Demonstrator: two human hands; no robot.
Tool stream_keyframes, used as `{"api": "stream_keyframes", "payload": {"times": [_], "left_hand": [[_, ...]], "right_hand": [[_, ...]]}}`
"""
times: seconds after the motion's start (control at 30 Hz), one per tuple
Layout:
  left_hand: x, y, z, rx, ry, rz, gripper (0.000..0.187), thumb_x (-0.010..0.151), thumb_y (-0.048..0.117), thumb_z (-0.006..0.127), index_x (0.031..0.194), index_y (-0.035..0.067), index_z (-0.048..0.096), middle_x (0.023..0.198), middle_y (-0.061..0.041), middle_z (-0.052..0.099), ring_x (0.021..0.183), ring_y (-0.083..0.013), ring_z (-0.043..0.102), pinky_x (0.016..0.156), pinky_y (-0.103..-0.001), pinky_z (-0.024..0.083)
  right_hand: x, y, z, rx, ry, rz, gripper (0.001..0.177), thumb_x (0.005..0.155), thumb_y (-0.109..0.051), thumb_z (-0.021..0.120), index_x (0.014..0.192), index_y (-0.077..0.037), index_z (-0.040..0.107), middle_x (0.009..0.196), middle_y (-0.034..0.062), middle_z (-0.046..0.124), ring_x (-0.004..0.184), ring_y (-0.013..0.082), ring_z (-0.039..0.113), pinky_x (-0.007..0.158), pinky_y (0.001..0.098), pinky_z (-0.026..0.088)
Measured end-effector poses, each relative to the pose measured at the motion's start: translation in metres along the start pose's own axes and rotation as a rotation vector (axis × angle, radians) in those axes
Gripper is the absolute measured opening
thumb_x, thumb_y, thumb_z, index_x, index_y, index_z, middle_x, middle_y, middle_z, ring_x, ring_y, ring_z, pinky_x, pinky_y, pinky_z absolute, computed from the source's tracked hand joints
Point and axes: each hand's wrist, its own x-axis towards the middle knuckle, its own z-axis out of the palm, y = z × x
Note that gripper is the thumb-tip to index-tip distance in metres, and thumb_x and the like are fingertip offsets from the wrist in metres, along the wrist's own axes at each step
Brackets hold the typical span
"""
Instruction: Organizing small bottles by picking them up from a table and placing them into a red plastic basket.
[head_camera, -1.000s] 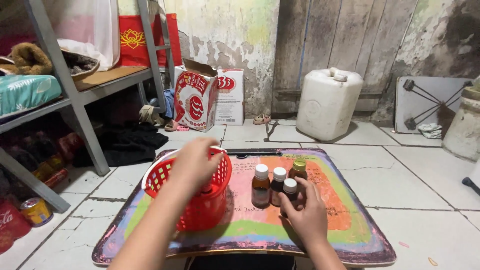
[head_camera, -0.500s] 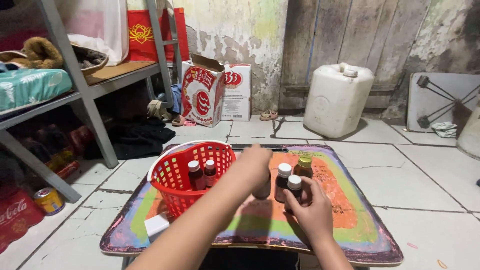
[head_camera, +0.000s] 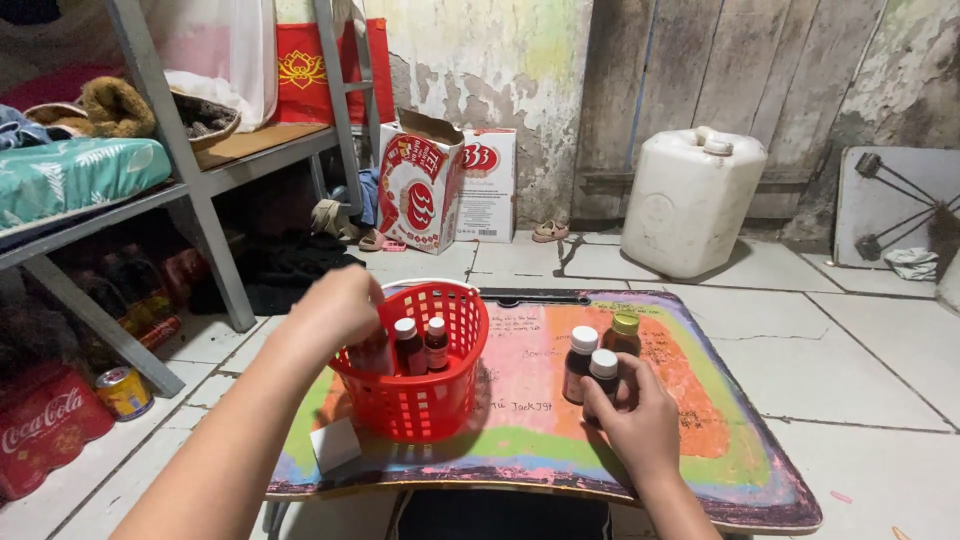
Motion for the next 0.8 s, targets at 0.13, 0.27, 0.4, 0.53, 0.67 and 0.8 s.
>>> {"api": "stream_keyframes", "payload": {"times": [0.13,0.27,0.4,0.53,0.67,0.8], "left_hand": [[0.017,-0.017,0.040,-0.003,-0.020,-0.013,0.029,0.071,0.004,0.066,0.098,0.010,0.074,0.102,-0.013,0.069,0.093,-0.0305,0.067,0.085,-0.056,0.047],[0.009,-0.019,0.057,-0.101,0.051,0.024,0.027,0.074,0.003,0.055,0.097,0.007,0.069,0.099,-0.015,0.068,0.094,-0.0369,0.064,0.096,-0.072,0.028],[0.020,-0.023,0.073,0.005,0.141,0.018,0.016,0.064,0.002,0.066,0.080,0.003,0.071,0.092,-0.017,0.067,0.084,-0.0394,0.061,0.088,-0.066,0.036],[0.017,-0.023,0.078,0.041,0.185,0.011,0.014,0.065,0.001,0.067,0.079,0.005,0.070,0.089,-0.014,0.067,0.079,-0.0360,0.063,0.088,-0.066,0.036],[0.015,-0.022,0.075,-0.015,0.213,0.033,0.015,0.070,0.001,0.060,0.081,0.004,0.069,0.093,-0.014,0.067,0.083,-0.0371,0.062,0.090,-0.066,0.034],[0.006,-0.018,0.065,-0.010,0.107,0.023,0.031,0.086,0.000,0.042,0.100,0.009,0.068,0.104,-0.010,0.062,0.104,-0.0321,0.061,0.093,-0.056,0.036]], "right_hand": [[0.000,0.001,-0.001,-0.014,-0.010,-0.002,0.043,0.072,-0.029,0.074,0.107,-0.008,0.062,0.057,0.0000,0.051,0.049,0.0118,0.051,0.045,0.0246,0.040],[-0.002,0.005,0.001,-0.032,0.004,-0.019,0.038,0.072,-0.031,0.074,0.099,-0.009,0.061,0.057,-0.0002,0.050,0.048,0.0124,0.048,0.045,0.0257,0.039],[-0.001,0.011,0.004,0.027,0.032,-0.171,0.033,0.068,-0.023,0.075,0.092,-0.007,0.059,0.052,-0.0027,0.043,0.044,0.0104,0.040,0.042,0.0237,0.032],[-0.013,-0.003,0.001,0.043,0.034,-0.245,0.030,0.065,-0.020,0.076,0.086,-0.007,0.059,0.054,-0.0019,0.047,0.048,0.0092,0.040,0.043,0.0224,0.035],[-0.012,-0.049,0.013,0.274,-0.023,-0.353,0.031,0.066,-0.013,0.074,0.091,-0.006,0.058,0.067,0.0033,0.062,0.056,0.0117,0.058,0.049,0.0208,0.049],[0.005,-0.126,0.035,0.463,0.036,-0.412,0.030,0.067,-0.017,0.080,0.091,-0.008,0.064,0.061,0.0111,0.061,0.059,0.0195,0.062,0.059,0.0306,0.053]]}}
